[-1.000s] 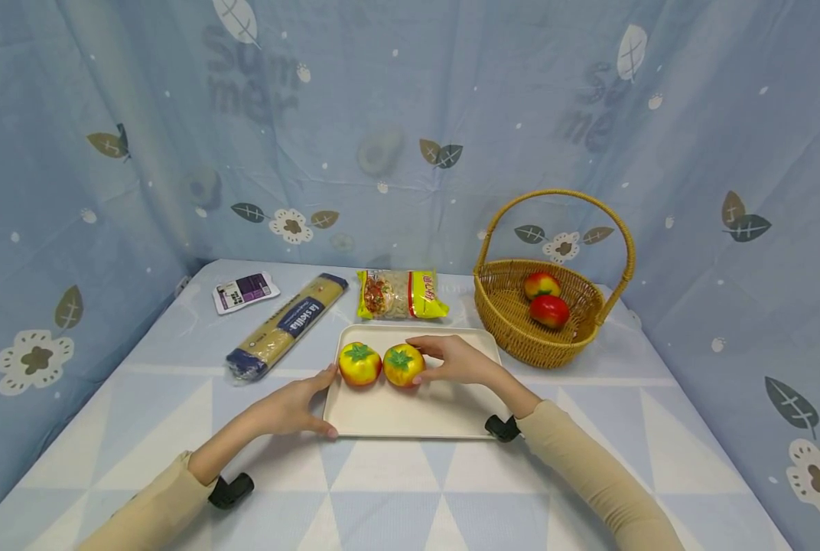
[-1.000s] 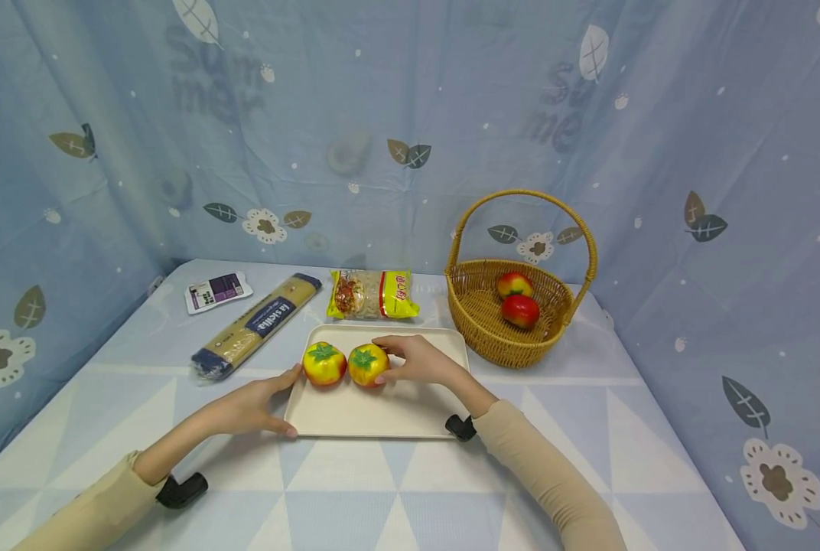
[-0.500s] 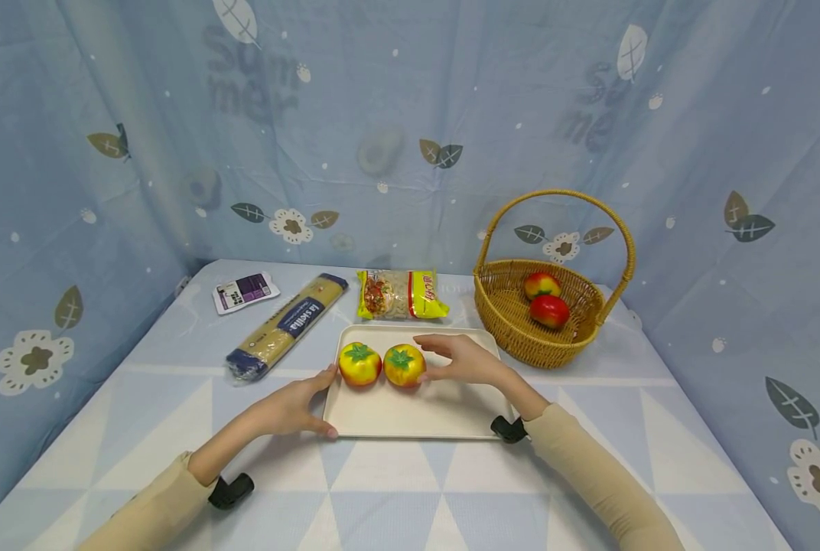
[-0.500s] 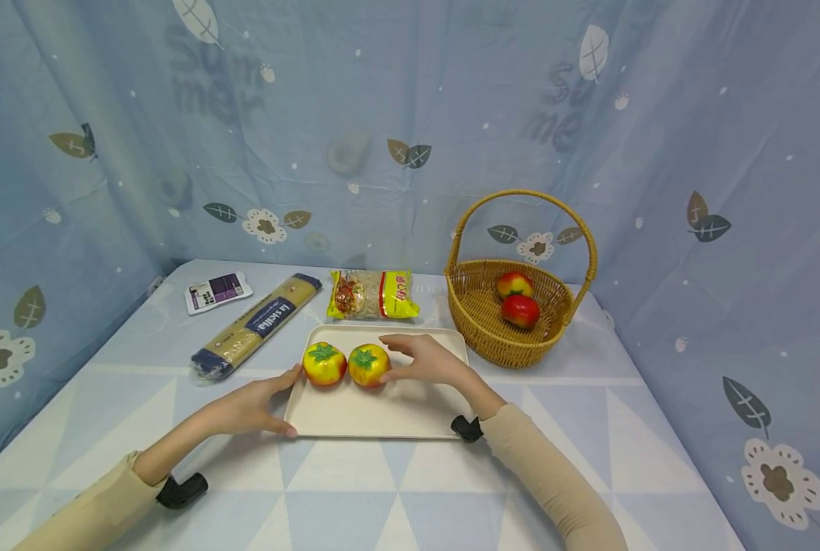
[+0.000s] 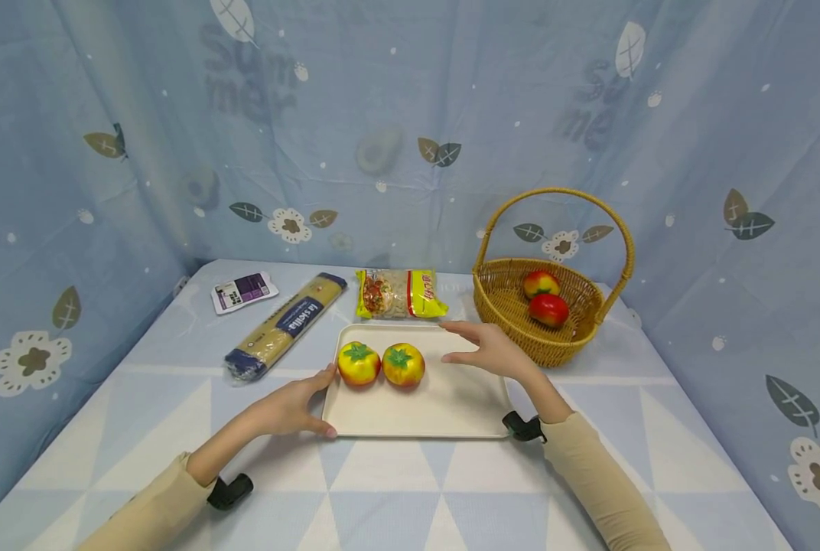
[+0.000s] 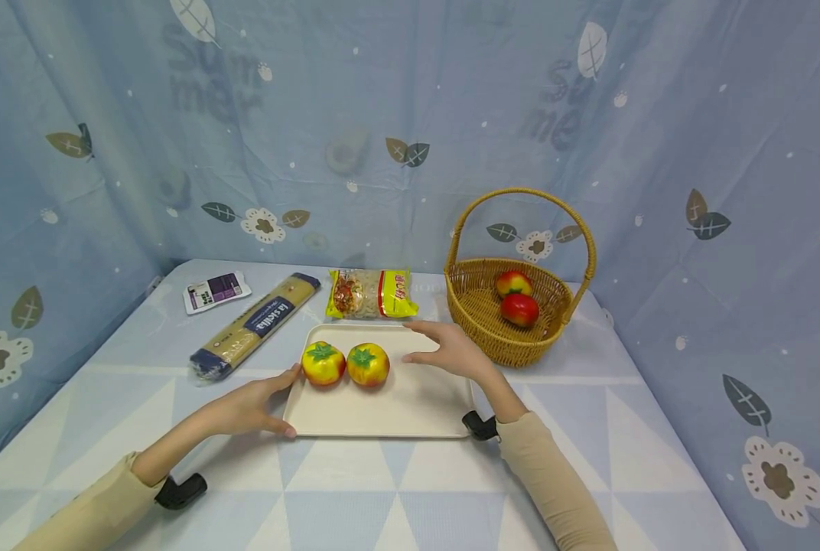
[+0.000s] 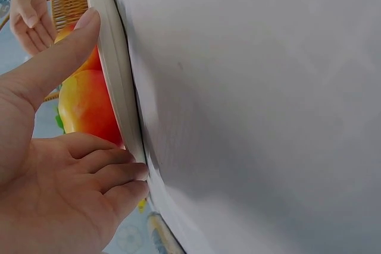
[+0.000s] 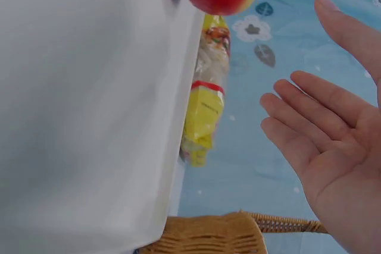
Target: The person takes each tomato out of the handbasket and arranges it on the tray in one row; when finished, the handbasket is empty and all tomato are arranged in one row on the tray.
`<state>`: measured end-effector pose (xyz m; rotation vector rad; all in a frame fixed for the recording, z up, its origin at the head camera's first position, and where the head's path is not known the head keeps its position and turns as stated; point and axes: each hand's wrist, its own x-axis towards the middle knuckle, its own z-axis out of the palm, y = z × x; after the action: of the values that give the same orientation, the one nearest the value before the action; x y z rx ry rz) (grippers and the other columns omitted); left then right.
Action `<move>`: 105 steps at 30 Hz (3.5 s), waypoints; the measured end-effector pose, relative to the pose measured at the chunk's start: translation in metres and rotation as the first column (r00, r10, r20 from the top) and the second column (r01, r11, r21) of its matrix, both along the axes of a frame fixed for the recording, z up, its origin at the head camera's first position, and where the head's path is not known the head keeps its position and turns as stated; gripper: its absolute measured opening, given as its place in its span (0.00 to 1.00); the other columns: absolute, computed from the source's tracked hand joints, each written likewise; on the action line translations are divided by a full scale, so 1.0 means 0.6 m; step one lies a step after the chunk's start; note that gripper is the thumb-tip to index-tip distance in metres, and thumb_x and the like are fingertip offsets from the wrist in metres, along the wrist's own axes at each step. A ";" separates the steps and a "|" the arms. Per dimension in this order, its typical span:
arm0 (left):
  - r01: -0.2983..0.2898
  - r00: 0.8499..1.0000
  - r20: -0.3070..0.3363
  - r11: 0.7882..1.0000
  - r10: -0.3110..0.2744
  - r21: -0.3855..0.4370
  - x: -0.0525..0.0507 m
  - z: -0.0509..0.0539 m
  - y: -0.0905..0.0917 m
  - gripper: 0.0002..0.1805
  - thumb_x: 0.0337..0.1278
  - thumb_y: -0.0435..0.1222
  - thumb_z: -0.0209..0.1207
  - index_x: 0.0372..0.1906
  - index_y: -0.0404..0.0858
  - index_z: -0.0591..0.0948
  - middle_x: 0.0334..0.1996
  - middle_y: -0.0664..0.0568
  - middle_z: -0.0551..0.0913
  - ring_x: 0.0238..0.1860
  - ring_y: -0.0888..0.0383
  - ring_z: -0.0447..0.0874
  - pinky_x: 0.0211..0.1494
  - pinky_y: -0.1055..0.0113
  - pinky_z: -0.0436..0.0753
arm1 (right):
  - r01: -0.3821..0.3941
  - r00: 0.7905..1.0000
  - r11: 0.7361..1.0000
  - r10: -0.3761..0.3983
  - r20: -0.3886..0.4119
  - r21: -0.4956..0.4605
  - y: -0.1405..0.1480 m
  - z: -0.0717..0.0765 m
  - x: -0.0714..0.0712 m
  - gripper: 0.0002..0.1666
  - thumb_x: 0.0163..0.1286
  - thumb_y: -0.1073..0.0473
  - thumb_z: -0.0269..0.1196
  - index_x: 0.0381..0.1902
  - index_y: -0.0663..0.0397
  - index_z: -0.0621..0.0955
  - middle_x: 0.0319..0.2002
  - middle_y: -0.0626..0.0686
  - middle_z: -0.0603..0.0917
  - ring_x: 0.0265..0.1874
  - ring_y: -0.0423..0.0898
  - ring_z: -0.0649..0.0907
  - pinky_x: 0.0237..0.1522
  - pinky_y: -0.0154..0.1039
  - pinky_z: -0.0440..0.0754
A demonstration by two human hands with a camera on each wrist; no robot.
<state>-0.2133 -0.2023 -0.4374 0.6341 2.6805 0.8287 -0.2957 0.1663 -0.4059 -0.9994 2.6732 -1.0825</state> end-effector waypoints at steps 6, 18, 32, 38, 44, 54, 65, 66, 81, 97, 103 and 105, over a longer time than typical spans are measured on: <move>0.000 1.000 0.000 1.000 0.000 0.001 0.000 -0.001 -0.001 0.62 0.37 0.50 0.75 0.73 0.26 0.52 0.71 0.32 0.53 0.71 0.38 0.54 0.72 0.46 0.58 | 0.051 0.998 0.998 -0.052 -0.028 -0.034 0.017 0.012 -0.003 0.40 0.59 0.45 0.70 0.67 0.51 0.73 0.64 0.54 0.74 0.64 0.54 0.72 0.64 0.53 0.70; 0.013 1.000 0.003 1.000 -0.013 0.018 -0.001 0.000 -0.003 0.63 0.38 0.49 0.75 0.73 0.26 0.51 0.72 0.32 0.52 0.71 0.37 0.53 0.72 0.45 0.56 | 0.218 0.972 0.969 -0.226 -0.062 -0.114 0.064 0.040 -0.014 0.41 0.59 0.47 0.70 0.68 0.55 0.71 0.66 0.55 0.73 0.65 0.54 0.72 0.64 0.51 0.71; 0.036 0.999 -0.024 0.999 -0.035 0.038 0.001 -0.002 -0.004 0.62 0.38 0.50 0.74 0.71 0.22 0.52 0.70 0.29 0.52 0.71 0.35 0.53 0.72 0.44 0.55 | 0.364 0.918 0.926 -0.374 -0.130 -0.098 0.114 0.021 -0.036 0.42 0.60 0.48 0.70 0.69 0.53 0.69 0.64 0.59 0.73 0.62 0.60 0.73 0.61 0.58 0.73; 0.027 1.000 -0.005 0.999 -0.027 0.035 0.001 -0.003 -0.004 0.62 0.38 0.50 0.74 0.73 0.25 0.51 0.71 0.32 0.52 0.71 0.37 0.52 0.72 0.46 0.55 | 0.453 0.877 0.884 -0.466 -0.120 -0.115 0.143 0.006 -0.050 0.43 0.60 0.42 0.69 0.69 0.51 0.70 0.64 0.60 0.74 0.55 0.62 0.75 0.52 0.59 0.77; 0.025 1.000 0.000 0.999 -0.025 0.023 0.000 -0.004 -0.005 0.63 0.38 0.50 0.75 0.73 0.25 0.51 0.72 0.32 0.52 0.71 0.38 0.53 0.72 0.46 0.56 | 0.511 0.847 0.854 -0.520 -0.111 -0.101 0.165 -0.001 -0.061 0.43 0.61 0.42 0.67 0.69 0.55 0.69 0.65 0.62 0.72 0.60 0.63 0.72 0.58 0.62 0.73; 0.021 1.000 0.003 1.000 -0.021 0.014 -0.001 -0.002 -0.003 0.62 0.38 0.49 0.75 0.73 0.25 0.52 0.72 0.32 0.52 0.71 0.38 0.53 0.72 0.47 0.56 | 0.552 0.824 0.833 -0.553 -0.127 -0.041 0.211 -0.003 -0.085 0.43 0.62 0.45 0.68 0.68 0.62 0.68 0.63 0.69 0.72 0.60 0.67 0.71 0.56 0.63 0.73; 0.006 1.000 0.006 1.000 -0.006 -0.002 -0.002 -0.002 -0.002 0.62 0.37 0.50 0.75 0.73 0.25 0.52 0.72 0.32 0.52 0.71 0.39 0.53 0.72 0.47 0.57 | 0.568 0.823 0.822 -0.565 -0.062 0.039 0.239 0.001 -0.110 0.42 0.64 0.50 0.67 0.69 0.67 0.66 0.65 0.71 0.67 0.63 0.67 0.67 0.63 0.62 0.66; 0.007 1.000 0.005 1.000 -0.007 -0.002 -0.001 -0.002 -0.001 0.62 0.38 0.50 0.75 0.73 0.25 0.52 0.72 0.32 0.52 0.71 0.38 0.53 0.72 0.47 0.57 | 0.566 0.824 0.823 -0.563 -0.056 0.045 0.240 0.001 -0.114 0.42 0.65 0.51 0.67 0.69 0.67 0.65 0.65 0.71 0.67 0.63 0.67 0.67 0.63 0.62 0.66; 0.014 1.000 -0.002 1.000 -0.014 -0.003 0.001 0.002 0.001 0.62 0.37 0.49 0.75 0.72 0.25 0.53 0.71 0.32 0.53 0.71 0.38 0.54 0.72 0.46 0.57 | 0.551 0.828 0.820 -0.561 0.023 0.155 0.245 0.005 -0.140 0.45 0.61 0.59 0.69 0.70 0.68 0.62 0.66 0.73 0.64 0.63 0.69 0.65 0.65 0.63 0.63; 0.006 1.000 0.006 1.000 -0.006 0.005 0.000 0.002 0.001 0.61 0.38 0.48 0.75 0.72 0.25 0.53 0.72 0.32 0.52 0.71 0.38 0.53 0.72 0.47 0.57 | 0.526 0.847 0.832 -0.531 -0.026 0.177 0.237 0.010 -0.127 0.42 0.66 0.50 0.65 0.66 0.73 0.66 0.60 0.73 0.71 0.59 0.67 0.71 0.61 0.60 0.70; 0.004 1.000 0.004 1.000 -0.004 0.002 -0.001 0.002 -0.001 0.62 0.37 0.49 0.75 0.72 0.25 0.53 0.71 0.32 0.52 0.71 0.38 0.53 0.72 0.47 0.57 | 0.460 0.878 0.869 -0.476 0.053 0.183 0.228 0.011 -0.124 0.43 0.67 0.44 0.63 0.67 0.70 0.66 0.61 0.72 0.71 0.60 0.67 0.71 0.61 0.60 0.70; 0.007 1.000 0.002 1.000 -0.007 0.005 -0.001 0.002 -0.001 0.62 0.37 0.49 0.75 0.72 0.24 0.53 0.71 0.32 0.53 0.71 0.38 0.54 0.72 0.47 0.57 | 0.452 0.881 0.872 -0.469 0.061 0.187 0.227 0.010 -0.125 0.42 0.68 0.44 0.62 0.67 0.69 0.66 0.62 0.72 0.71 0.61 0.67 0.70 0.62 0.60 0.70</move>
<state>-0.2140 -0.2027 -0.4365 0.6434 2.6738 0.8336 -0.3707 0.3023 -0.3998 -0.2622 2.9275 -0.9131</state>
